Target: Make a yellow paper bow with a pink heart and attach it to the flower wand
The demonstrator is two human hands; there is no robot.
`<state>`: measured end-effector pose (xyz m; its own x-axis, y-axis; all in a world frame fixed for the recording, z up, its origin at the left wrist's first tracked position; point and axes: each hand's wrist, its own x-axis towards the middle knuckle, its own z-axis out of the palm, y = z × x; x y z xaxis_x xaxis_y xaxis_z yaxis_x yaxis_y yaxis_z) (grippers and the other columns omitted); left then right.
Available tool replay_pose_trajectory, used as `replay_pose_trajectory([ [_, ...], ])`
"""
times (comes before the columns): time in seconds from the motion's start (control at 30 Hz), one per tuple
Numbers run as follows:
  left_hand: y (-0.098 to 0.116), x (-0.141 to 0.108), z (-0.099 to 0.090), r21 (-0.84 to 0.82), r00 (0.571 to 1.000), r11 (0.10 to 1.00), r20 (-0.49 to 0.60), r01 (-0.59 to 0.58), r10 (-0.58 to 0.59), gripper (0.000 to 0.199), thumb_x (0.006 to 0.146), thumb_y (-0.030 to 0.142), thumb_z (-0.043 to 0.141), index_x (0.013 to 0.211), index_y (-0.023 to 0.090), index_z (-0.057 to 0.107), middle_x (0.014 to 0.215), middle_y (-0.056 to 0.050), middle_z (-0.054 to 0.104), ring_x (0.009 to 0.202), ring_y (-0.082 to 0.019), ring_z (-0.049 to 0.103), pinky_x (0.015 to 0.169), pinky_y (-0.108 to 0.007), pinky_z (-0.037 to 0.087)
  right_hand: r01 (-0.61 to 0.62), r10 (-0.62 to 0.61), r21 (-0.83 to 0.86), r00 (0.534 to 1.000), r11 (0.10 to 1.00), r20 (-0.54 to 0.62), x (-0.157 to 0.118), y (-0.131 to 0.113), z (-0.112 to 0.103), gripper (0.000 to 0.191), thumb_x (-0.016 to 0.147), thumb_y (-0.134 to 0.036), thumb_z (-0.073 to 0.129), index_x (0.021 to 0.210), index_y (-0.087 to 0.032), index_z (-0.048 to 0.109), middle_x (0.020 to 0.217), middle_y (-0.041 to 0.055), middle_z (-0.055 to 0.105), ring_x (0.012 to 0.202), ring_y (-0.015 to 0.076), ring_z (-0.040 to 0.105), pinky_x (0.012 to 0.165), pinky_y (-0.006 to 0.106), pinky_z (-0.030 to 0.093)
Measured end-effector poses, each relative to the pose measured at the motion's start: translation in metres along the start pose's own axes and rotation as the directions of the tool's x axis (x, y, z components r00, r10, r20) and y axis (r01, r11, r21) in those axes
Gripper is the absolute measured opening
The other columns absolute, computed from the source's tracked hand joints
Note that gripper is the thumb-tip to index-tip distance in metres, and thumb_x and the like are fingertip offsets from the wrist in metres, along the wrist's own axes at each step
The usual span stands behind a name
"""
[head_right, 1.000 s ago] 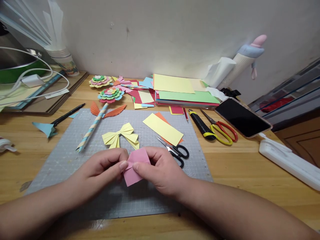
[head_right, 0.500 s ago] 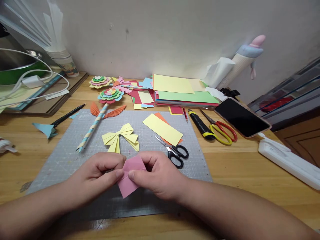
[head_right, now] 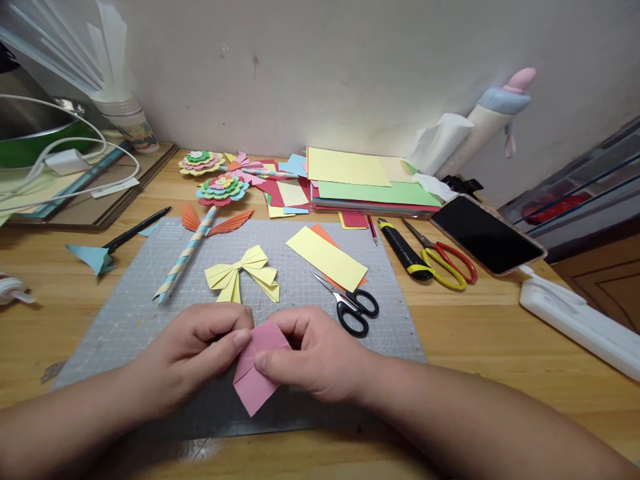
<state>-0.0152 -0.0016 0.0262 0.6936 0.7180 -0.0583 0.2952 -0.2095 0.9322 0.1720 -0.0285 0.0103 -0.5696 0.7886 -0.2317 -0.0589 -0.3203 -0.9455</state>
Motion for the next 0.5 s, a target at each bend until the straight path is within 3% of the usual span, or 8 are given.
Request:
replay_pose_trajectory([
  [0.17,0.0,0.001,0.0,-0.141,0.998,0.988,-0.023,0.059,-0.063,0.023,0.087,0.028,0.045,0.067,0.018,0.049,0.058,0.005,0.044,0.055,-0.01,0.04,0.052,-0.022,0.032,0.055,-0.054,0.002,0.985,0.998,-0.166,0.001,0.002,-0.001,0.012,0.079,-0.028,0.066,0.08,-0.016,0.062,0.069,-0.0026,0.056,0.061,0.0093,0.049,0.06,0.023,0.039],
  [0.27,-0.004,0.002,-0.001,-0.251,0.984,0.963,-0.119,0.097,-0.13,0.024,0.083,0.029,0.051,0.062,0.019,0.046,0.054,0.006,0.042,0.05,-0.009,0.037,0.048,-0.021,0.029,0.122,-0.099,0.114,0.977,0.986,-0.187,0.002,0.004,-0.001,0.024,0.085,-0.041,0.061,0.085,-0.016,0.062,0.068,-0.001,0.059,0.059,0.01,0.052,0.058,0.023,0.039],
  [0.37,-0.013,0.004,-0.003,-0.474,0.947,0.869,-0.193,0.14,-0.258,0.026,0.083,0.033,0.053,0.063,0.019,0.045,0.049,0.007,0.043,0.043,-0.007,0.033,0.043,-0.019,0.024,0.185,-0.136,0.275,0.973,0.943,-0.188,0.003,0.004,-0.001,0.039,0.089,-0.053,0.049,0.088,-0.016,0.061,0.071,0.003,0.064,0.058,0.0121,0.057,0.053,0.025,0.039],
  [0.5,-0.017,0.007,-0.003,-0.653,0.924,0.739,-0.161,0.164,-0.347,0.026,0.079,0.034,0.057,0.063,0.019,0.044,0.046,0.008,0.043,0.039,-0.006,0.033,0.039,-0.017,0.023,0.176,-0.121,0.339,0.977,0.924,-0.177,0.004,0.004,-0.002,0.03,0.086,-0.048,0.059,0.09,-0.018,0.059,0.074,0.002,0.067,0.058,0.0107,0.06,0.052,0.022,0.04],
])
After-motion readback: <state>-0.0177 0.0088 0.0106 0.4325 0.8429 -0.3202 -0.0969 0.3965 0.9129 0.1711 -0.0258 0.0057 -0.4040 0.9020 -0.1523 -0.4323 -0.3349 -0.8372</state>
